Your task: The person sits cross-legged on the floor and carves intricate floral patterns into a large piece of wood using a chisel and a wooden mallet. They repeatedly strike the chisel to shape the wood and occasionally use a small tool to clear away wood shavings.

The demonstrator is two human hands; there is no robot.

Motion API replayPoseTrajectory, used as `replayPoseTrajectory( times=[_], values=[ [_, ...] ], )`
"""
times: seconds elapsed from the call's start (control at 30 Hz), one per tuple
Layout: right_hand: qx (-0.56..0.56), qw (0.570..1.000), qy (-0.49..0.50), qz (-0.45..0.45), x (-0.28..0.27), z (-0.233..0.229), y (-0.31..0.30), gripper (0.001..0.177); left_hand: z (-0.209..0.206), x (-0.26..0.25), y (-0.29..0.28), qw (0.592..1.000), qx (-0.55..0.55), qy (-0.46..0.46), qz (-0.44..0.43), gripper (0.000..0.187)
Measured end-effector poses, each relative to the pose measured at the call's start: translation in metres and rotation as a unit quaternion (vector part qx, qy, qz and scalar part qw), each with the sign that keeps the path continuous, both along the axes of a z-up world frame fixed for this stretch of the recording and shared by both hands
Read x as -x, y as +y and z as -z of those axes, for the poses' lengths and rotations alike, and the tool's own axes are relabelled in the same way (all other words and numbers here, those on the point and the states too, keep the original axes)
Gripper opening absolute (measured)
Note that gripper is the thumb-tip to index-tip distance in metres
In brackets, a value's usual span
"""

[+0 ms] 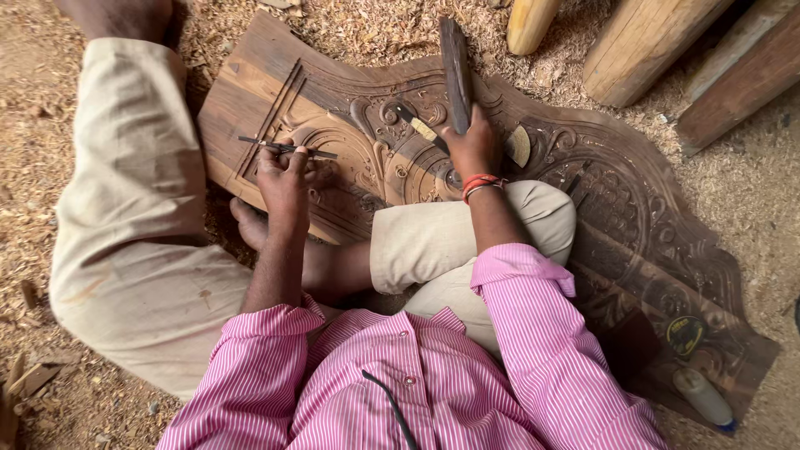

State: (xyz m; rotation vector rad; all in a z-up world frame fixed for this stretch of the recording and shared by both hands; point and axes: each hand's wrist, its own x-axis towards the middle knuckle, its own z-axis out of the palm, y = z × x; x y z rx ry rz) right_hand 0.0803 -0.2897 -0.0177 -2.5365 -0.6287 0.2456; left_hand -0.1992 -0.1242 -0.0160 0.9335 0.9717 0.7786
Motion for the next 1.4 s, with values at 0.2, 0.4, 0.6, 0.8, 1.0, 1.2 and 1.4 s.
replayPoseTrajectory(
  times=[0.2,0.4,0.6,0.8,1.0,1.2,1.4],
  values=[
    [0.065,0.996,-0.042,0.038,-0.005,0.001,-0.006,0.066,-0.010,0.027,0.001,0.998,0.029,-0.043,-0.044,0.029],
    [0.115,0.992,-0.047,0.036,-0.001,-0.005,-0.009,0.063,-0.011,0.041,-0.002,0.997,0.038,0.011,-0.061,0.031],
    [0.003,0.991,-0.128,-0.047,0.022,-0.028,-0.010,0.052,0.001,0.037,-0.001,0.997,0.061,-0.006,-0.047,0.030],
    [0.106,0.948,-0.184,-0.235,0.043,-0.028,0.005,0.033,0.004,0.036,0.002,0.996,0.062,-0.029,-0.057,0.027],
    [0.107,0.943,-0.168,-0.266,0.039,-0.009,0.011,0.033,-0.010,0.030,0.003,0.995,0.082,-0.018,-0.062,0.025],
    [0.043,0.965,-0.132,-0.221,0.032,-0.003,0.013,0.021,0.000,0.016,0.011,0.993,0.090,-0.046,-0.067,0.024],
    [-0.075,0.990,0.050,-0.106,0.017,0.011,0.012,0.015,0.003,0.000,0.018,0.991,0.101,-0.055,-0.067,0.021]
  ],
)
